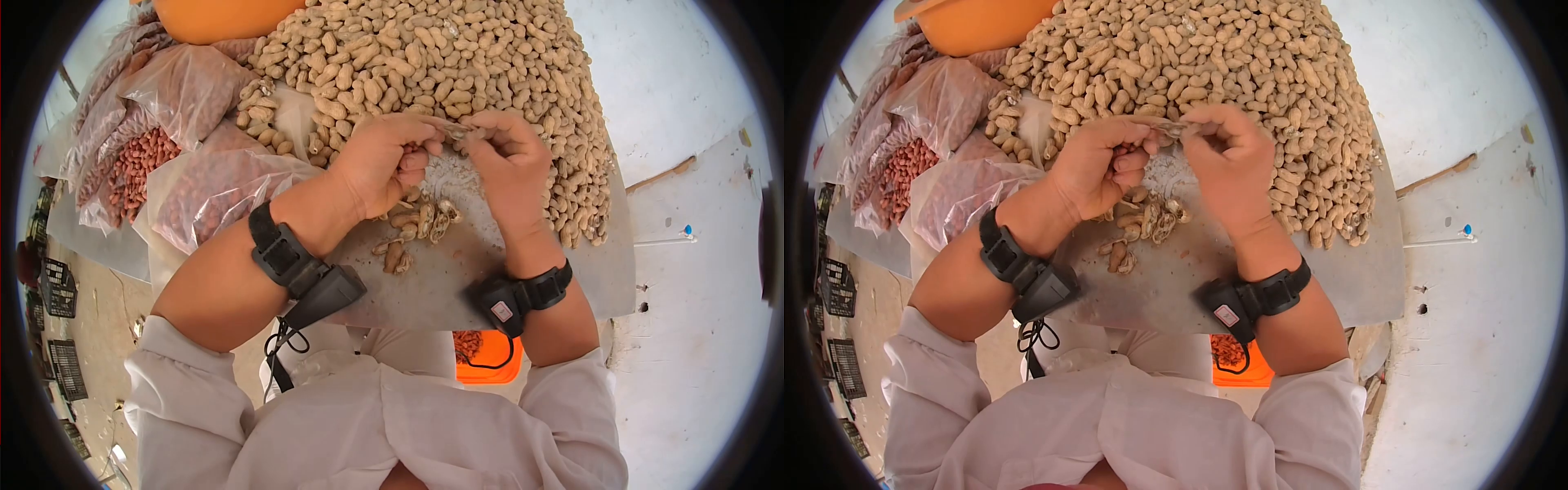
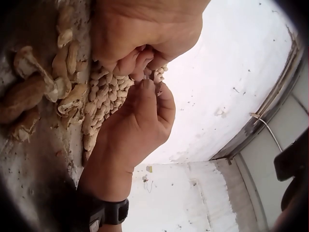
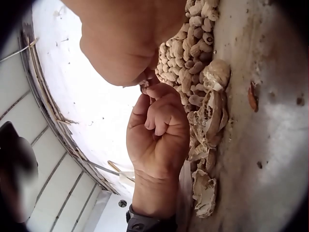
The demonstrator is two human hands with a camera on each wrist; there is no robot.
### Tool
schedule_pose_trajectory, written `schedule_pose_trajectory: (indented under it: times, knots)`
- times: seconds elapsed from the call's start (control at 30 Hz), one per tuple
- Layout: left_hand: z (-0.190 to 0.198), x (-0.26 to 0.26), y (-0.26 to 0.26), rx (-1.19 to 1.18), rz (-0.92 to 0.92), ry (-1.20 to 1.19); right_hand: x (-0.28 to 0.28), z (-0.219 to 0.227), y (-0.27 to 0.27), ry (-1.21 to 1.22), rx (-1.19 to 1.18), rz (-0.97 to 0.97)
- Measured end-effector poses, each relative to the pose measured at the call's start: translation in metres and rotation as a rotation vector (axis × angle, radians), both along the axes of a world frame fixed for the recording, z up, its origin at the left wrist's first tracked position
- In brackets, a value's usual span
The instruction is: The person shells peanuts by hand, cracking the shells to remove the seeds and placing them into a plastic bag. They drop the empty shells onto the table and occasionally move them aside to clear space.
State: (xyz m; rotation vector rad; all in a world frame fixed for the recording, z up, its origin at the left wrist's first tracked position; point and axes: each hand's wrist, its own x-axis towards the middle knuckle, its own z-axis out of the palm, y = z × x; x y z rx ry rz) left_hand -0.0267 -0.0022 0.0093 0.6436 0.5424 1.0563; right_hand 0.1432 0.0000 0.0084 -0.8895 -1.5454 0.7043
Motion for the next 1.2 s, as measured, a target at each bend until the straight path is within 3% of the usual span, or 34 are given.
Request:
schedule_pose_trajectory:
  times: [0.1, 0.2, 0.3, 0.4, 0.5, 0.7, 0.8, 0.9, 1.0, 1.1, 1.2]
  knots:
    - [0.002, -0.005, 0.003, 0.028, 0.089, -0.038, 0.012, 0.001, 0.005, -0.022, -0.148, 0.075]
    - [0.001, -0.013, 0.011, -0.022, 0.126, -0.155, 0.018, 0.004, 0.007, -0.182, -0.292, 0.376]
    - [-0.004, -0.018, 0.018, -0.058, 0.131, -0.255, 0.014, 0.012, -0.001, -0.332, -0.336, 0.429]
    - [-0.004, -0.019, 0.022, -0.078, 0.149, -0.298, 0.012, 0.007, 0.005, -0.439, -0.119, 0.235]
    - [0.002, -0.018, 0.021, -0.101, 0.180, -0.305, 0.005, 0.013, 0.007, -0.622, -0.052, 0.030]
    - [0.002, -0.017, 0.017, -0.086, 0.193, -0.312, -0.003, -0.002, 0.012, -0.937, 0.260, -0.014]
    - [-0.001, -0.018, 0.019, -0.061, 0.159, -0.298, -0.005, -0.001, 0.010, -0.966, 0.210, -0.029]
    - [0.000, -0.017, 0.017, -0.034, 0.146, -0.242, -0.002, -0.003, 0.014, -0.898, 0.180, -0.036]
    - [-0.005, -0.015, 0.015, 0.049, 0.145, -0.111, 0.001, 0.000, 0.014, -0.623, 0.031, -0.065]
    - [-0.004, -0.009, 0.011, 0.142, 0.149, 0.087, 0.005, 0.000, 0.015, -0.123, -0.196, 0.091]
    - [-0.002, -0.003, 0.006, 0.242, 0.169, 0.287, 0.001, 0.005, 0.008, 0.107, -0.196, 0.180]
